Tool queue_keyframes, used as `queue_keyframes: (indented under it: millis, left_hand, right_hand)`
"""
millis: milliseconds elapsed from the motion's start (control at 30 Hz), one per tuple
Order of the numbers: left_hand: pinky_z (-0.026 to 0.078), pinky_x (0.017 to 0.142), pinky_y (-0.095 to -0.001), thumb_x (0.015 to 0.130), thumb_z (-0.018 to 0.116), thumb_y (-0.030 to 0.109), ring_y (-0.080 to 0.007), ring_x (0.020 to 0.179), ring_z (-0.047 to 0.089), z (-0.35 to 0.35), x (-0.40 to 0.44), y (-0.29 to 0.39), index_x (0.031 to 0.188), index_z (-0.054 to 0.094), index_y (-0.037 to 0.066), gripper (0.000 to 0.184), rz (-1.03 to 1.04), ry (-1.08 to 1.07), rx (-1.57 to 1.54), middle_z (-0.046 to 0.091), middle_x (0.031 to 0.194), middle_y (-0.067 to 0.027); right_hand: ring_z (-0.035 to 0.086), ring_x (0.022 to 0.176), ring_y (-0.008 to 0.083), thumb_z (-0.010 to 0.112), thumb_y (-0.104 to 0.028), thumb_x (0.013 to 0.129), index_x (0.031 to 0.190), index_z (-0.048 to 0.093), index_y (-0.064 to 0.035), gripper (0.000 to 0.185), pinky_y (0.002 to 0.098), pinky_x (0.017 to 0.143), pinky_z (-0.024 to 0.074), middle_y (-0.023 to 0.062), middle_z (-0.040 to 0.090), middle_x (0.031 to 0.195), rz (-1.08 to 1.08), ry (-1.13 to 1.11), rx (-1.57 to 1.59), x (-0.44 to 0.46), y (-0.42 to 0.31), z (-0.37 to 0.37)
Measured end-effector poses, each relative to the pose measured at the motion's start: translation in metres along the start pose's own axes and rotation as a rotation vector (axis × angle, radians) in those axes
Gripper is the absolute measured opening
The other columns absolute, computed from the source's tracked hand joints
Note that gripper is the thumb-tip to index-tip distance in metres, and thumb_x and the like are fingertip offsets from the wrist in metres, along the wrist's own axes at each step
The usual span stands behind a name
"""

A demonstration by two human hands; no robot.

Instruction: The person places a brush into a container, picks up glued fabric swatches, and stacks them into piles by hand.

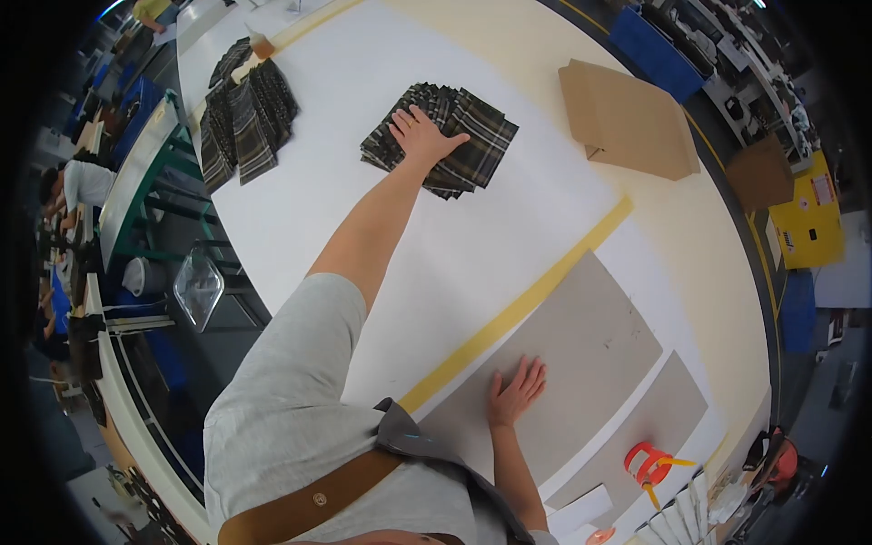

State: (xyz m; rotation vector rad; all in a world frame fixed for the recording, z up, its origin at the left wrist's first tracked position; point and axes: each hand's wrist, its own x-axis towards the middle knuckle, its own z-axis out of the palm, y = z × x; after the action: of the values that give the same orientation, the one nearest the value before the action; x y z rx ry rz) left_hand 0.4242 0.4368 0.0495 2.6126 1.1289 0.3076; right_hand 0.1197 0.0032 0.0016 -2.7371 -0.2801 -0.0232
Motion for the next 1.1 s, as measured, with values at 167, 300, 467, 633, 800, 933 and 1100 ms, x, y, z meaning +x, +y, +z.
queue_keyframes:
  millis: [167,300,467,633,800,933,1100]
  left_hand:
    - [0.019,0.116,-0.0552,0.058,0.089,0.054,-0.0411,0.134,0.036,0.010,0.008,0.005,0.146,0.023,-0.014,0.129,0.010,0.048,0.173,0.042,0.139,-0.0272]
    - [0.032,0.106,-0.0473,0.071,0.078,0.032,-0.0316,0.117,0.049,0.050,0.027,0.013,0.134,0.044,-0.012,0.085,0.035,0.144,0.154,0.056,0.121,-0.0200]
    - [0.032,0.102,-0.0508,0.083,0.063,0.019,-0.0351,0.118,0.046,0.019,0.021,0.011,0.108,0.070,-0.001,0.033,0.079,0.017,0.094,0.057,0.122,-0.0200]
    - [0.041,0.095,-0.0474,0.078,0.066,0.015,-0.0364,0.127,0.047,0.027,0.023,0.015,0.097,0.071,0.004,0.023,0.029,0.117,-0.010,0.061,0.119,-0.0198]
    - [0.051,0.081,-0.0402,0.079,0.069,0.020,-0.0310,0.101,0.067,0.005,-0.001,0.020,0.106,0.067,0.001,0.033,0.256,-0.154,-0.176,0.068,0.099,-0.0203]
    - [0.054,0.082,-0.0399,0.075,0.077,0.023,-0.0303,0.092,0.070,-0.066,-0.055,0.011,0.113,0.064,-0.001,0.047,0.272,-0.306,-0.385,0.070,0.099,-0.0201]
    - [0.056,0.085,-0.0342,0.076,0.084,0.022,-0.0191,0.095,0.068,-0.117,-0.166,-0.060,0.120,0.060,-0.005,0.056,-0.255,-0.843,-1.399,0.069,0.107,-0.0131]
  right_hand:
    - [0.022,0.146,0.0389,0.058,-0.035,0.092,0.147,0.038,-0.0068,0.064,0.0555,0.117,0.0120,0.0179,0.031,0.156,-0.038,-0.007,-0.060,0.002,0.001,0.001]
    - [0.023,0.146,0.0397,0.056,-0.039,0.093,0.146,0.040,-0.0073,0.064,0.0557,0.117,0.0129,0.0185,0.032,0.155,-0.033,-0.014,-0.058,0.004,-0.003,0.005]
    - [0.024,0.145,0.0408,0.053,-0.043,0.095,0.145,0.041,-0.0065,0.063,0.0572,0.116,0.0152,0.0203,0.033,0.154,-0.081,0.018,-0.072,0.003,0.003,0.007]
    - [0.025,0.144,0.0423,0.052,-0.042,0.096,0.145,0.041,-0.0048,0.062,0.0580,0.115,0.0163,0.0216,0.033,0.153,-0.153,0.054,-0.080,0.005,0.004,0.009]
    - [0.025,0.143,0.0433,0.053,-0.037,0.095,0.145,0.040,-0.0032,0.062,0.0578,0.115,0.0160,0.0225,0.033,0.152,-0.165,0.039,-0.065,0.006,0.000,0.006]
    - [0.025,0.143,0.0431,0.054,-0.034,0.094,0.146,0.039,-0.0033,0.062,0.0566,0.116,0.0154,0.0225,0.033,0.152,-0.189,0.060,-0.046,0.005,-0.001,0.005]
    - [0.024,0.144,0.0405,0.055,-0.035,0.094,0.146,0.039,-0.0055,0.062,0.0560,0.116,0.0155,0.0195,0.032,0.154,-0.118,0.047,-0.081,0.004,-0.004,0.005]
